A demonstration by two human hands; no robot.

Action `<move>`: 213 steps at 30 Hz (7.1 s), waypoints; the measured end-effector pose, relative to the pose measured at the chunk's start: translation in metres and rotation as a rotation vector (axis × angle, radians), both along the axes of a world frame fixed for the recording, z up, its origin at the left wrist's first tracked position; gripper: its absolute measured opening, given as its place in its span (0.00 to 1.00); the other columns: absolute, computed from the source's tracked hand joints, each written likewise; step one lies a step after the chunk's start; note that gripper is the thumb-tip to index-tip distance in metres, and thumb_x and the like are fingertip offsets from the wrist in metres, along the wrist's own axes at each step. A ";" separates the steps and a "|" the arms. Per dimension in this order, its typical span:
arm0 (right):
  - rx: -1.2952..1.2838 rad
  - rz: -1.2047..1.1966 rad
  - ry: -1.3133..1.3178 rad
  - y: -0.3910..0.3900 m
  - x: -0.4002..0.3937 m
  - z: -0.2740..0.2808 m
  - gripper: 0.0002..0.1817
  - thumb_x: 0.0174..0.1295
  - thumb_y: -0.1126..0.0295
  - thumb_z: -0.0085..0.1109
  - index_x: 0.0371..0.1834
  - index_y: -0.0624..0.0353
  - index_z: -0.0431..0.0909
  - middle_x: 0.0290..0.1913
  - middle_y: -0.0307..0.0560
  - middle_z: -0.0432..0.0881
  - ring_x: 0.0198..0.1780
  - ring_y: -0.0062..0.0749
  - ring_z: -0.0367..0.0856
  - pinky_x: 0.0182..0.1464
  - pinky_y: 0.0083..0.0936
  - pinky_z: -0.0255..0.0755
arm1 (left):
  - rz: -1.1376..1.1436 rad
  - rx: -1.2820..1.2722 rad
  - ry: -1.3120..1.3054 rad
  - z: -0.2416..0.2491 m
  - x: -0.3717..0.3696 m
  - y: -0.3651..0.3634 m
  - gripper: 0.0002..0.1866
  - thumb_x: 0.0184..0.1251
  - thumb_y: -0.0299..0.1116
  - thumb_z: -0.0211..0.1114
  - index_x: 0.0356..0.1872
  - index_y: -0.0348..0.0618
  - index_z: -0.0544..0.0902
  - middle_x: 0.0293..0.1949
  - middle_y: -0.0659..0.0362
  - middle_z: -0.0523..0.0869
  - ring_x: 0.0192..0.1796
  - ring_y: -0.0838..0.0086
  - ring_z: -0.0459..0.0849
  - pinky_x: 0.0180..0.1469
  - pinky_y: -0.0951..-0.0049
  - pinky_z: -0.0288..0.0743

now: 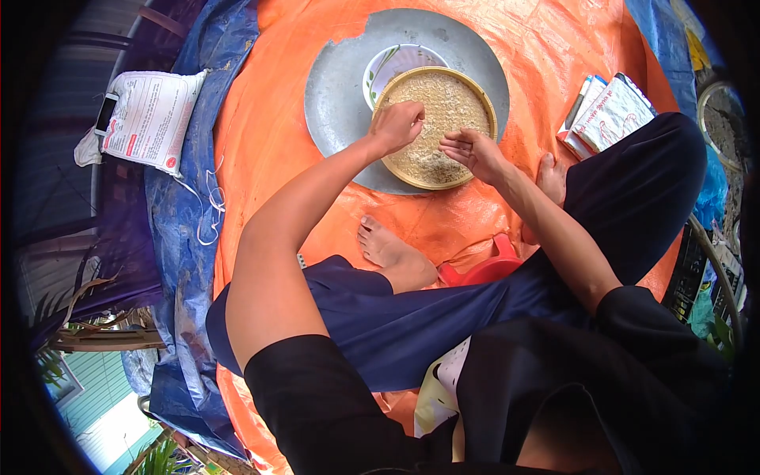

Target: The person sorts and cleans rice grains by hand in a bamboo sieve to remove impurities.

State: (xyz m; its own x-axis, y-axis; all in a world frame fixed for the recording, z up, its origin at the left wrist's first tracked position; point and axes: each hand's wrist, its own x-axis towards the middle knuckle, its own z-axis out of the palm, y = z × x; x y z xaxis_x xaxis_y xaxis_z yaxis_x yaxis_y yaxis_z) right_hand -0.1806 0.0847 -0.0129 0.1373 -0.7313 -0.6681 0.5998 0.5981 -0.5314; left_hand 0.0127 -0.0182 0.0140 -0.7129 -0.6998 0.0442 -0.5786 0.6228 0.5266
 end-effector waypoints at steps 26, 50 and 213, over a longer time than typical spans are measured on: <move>0.017 0.003 0.025 -0.001 0.001 0.007 0.23 0.75 0.63 0.35 0.56 0.75 0.67 0.55 0.61 0.77 0.57 0.42 0.79 0.61 0.29 0.75 | -0.229 -0.077 -0.263 -0.002 0.002 0.003 0.13 0.57 0.31 0.65 0.42 0.42 0.77 0.45 0.54 0.81 0.47 0.61 0.81 0.47 0.63 0.75; 0.015 -0.228 0.103 -0.003 -0.002 0.001 0.16 0.72 0.66 0.39 0.39 0.70 0.71 0.45 0.63 0.80 0.50 0.45 0.82 0.56 0.31 0.78 | -0.876 -0.340 -0.400 -0.014 0.011 0.036 0.23 0.50 0.48 0.71 0.43 0.45 0.79 0.44 0.61 0.76 0.49 0.72 0.76 0.50 0.70 0.72; -0.112 -0.005 -0.366 -0.007 0.016 0.016 0.43 0.70 0.42 0.36 0.69 0.76 0.53 0.65 0.64 0.66 0.66 0.44 0.68 0.67 0.35 0.66 | -0.049 0.404 -0.088 0.082 -0.009 0.009 0.07 0.54 0.24 0.66 0.35 0.38 0.87 0.32 0.50 0.86 0.33 0.67 0.86 0.39 0.70 0.79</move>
